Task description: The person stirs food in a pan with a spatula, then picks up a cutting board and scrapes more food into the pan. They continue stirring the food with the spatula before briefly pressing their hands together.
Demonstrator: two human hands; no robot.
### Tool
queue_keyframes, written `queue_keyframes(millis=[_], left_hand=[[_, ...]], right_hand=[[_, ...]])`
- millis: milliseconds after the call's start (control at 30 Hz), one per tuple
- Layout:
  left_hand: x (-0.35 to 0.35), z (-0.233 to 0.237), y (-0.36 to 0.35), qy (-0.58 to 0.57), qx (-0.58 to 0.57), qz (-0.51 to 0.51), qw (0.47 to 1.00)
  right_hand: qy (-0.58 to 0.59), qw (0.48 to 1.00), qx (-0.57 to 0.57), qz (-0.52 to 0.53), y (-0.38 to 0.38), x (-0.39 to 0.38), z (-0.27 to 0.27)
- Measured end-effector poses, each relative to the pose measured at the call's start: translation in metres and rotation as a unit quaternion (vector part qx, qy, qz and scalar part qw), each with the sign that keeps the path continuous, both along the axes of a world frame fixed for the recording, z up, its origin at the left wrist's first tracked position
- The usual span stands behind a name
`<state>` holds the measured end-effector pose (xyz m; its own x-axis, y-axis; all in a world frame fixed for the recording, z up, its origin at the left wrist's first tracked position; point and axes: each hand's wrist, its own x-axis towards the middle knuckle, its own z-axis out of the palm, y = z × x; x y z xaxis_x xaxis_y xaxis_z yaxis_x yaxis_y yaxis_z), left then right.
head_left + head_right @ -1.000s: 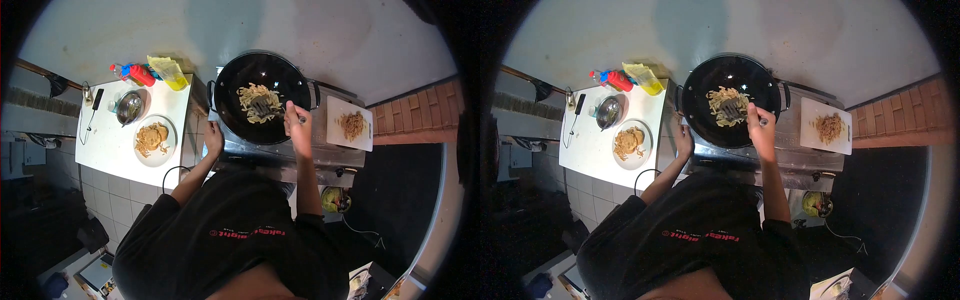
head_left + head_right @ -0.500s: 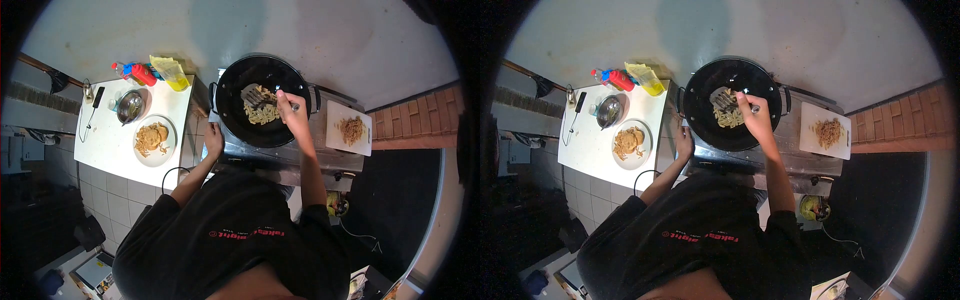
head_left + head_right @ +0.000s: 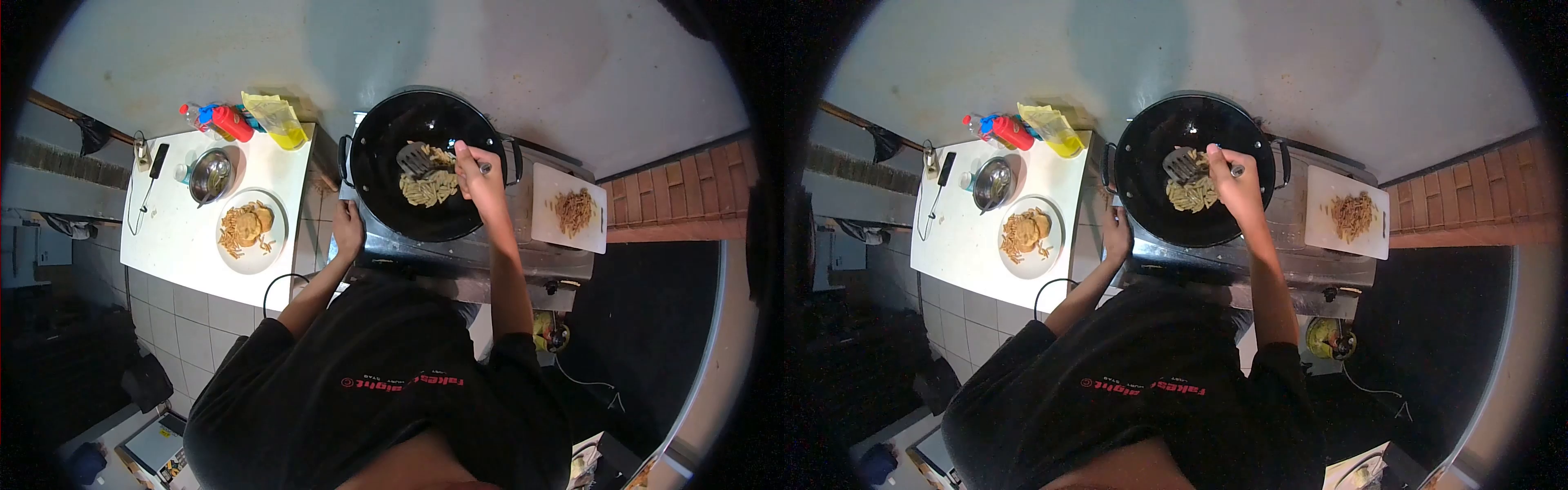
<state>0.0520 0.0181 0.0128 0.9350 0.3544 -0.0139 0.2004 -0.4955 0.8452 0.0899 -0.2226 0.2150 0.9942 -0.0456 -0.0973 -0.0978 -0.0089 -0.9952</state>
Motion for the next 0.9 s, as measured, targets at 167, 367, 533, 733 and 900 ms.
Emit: queue_keyframes(millis=[167, 367, 533, 733, 900], left_hand=[[-0.001, 0.011, -0.002, 0.0, -0.009, 0.004, 1.0], [0.0, -0.002, 0.002, -0.018, -0.016, -0.004, 1.0], [0.001, -0.007, 0.003, -0.022, -0.016, -0.006, 1.0], [0.002, -0.01, 0.003, -0.028, -0.021, -0.003, 0.999], [0.0, -0.007, 0.004, -0.014, -0.02, -0.002, 1.0]], right_hand=[[-0.04, 0.999, 0.012, -0.017, 0.005, 0.014, -0.017], [0.032, 0.999, -0.038, 0.015, -0.003, -0.005, 0.002], [-0.014, 0.994, -0.105, 0.026, -0.018, -0.022, 0.014], [-0.062, 0.989, -0.121, 0.059, -0.028, -0.032, -0.006], [0.01, 0.998, 0.057, 0.007, -0.024, -0.039, -0.036]])
